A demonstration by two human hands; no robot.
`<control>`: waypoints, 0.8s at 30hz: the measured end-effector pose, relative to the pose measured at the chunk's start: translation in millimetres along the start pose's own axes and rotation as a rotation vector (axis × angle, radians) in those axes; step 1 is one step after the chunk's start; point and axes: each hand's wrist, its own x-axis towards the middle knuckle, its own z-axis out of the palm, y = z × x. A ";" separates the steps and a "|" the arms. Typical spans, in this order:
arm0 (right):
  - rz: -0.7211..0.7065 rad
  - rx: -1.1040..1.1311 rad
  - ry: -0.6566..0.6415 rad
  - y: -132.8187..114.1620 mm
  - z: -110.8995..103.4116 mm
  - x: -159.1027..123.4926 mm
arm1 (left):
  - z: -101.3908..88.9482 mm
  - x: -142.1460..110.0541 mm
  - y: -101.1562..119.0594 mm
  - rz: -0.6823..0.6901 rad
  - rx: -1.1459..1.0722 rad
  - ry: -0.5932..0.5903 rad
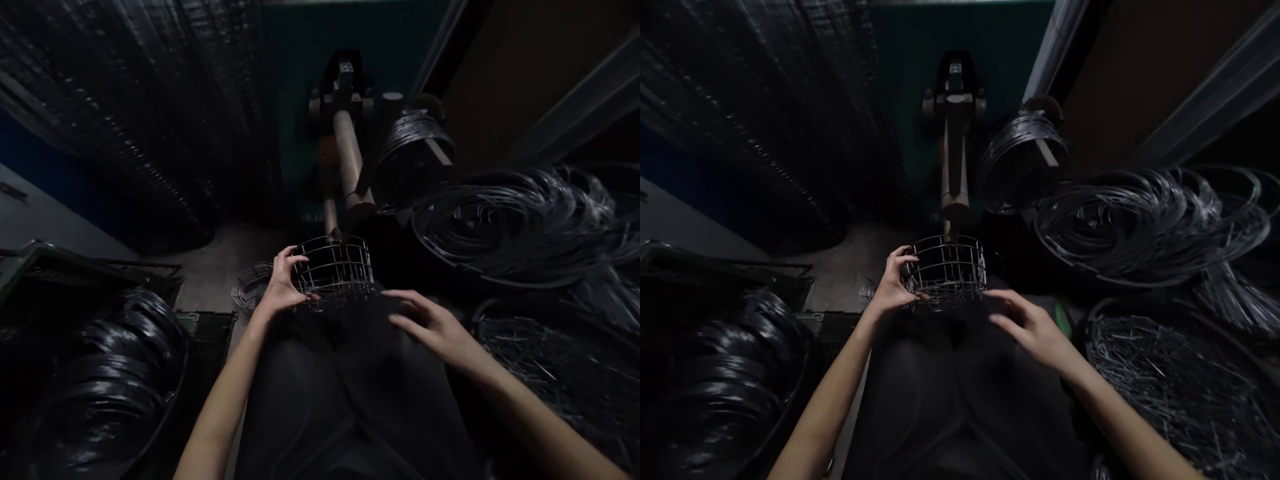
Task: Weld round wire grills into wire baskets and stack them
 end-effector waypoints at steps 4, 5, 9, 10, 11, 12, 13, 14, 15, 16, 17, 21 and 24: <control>0.059 0.093 -0.315 -47.2 6.5 40.5 | 3.9 6.6 31.1 0.106 0.215 -0.204; 0.078 0.052 -0.343 -49.8 9.0 48.8 | 6.7 8.6 36.2 0.131 0.254 -0.233; -0.102 -0.350 -0.142 -42.8 20.6 63.7 | 14.7 13.5 45.1 0.160 0.319 -0.256; -0.179 -0.473 -0.094 -40.7 23.6 62.9 | 15.1 14.0 45.3 0.157 0.317 -0.247; -0.244 -0.590 -0.069 -39.1 26.4 61.0 | 15.1 14.4 45.1 0.151 0.310 -0.237; -0.292 -0.695 -0.062 -38.1 28.9 58.5 | 14.7 14.7 44.8 0.143 0.301 -0.226; -0.324 -0.783 -0.062 -37.3 31.0 56.0 | 14.2 14.9 44.3 0.136 0.291 -0.216; -0.351 -0.851 -0.059 -36.5 32.5 54.0 | 13.8 15.1 43.9 0.129 0.282 -0.211; -0.376 -0.900 -0.050 -35.4 33.4 52.7 | 13.6 15.4 43.4 0.121 0.274 -0.208; -0.403 -0.935 -0.039 -33.9 33.9 52.3 | 13.6 15.8 43.1 0.114 0.269 -0.207; -0.429 -0.960 -0.028 -32.1 34.0 52.7 | 13.8 16.4 42.9 0.107 0.264 -0.207; -0.506 -1.015 -0.002 -23.9 32.8 57.6 | 15.2 20.6 43.2 0.091 0.246 -0.215; -0.542 -1.009 0.018 -20.4 32.3 59.3 | 15.6 22.8 43.9 0.086 0.242 -0.217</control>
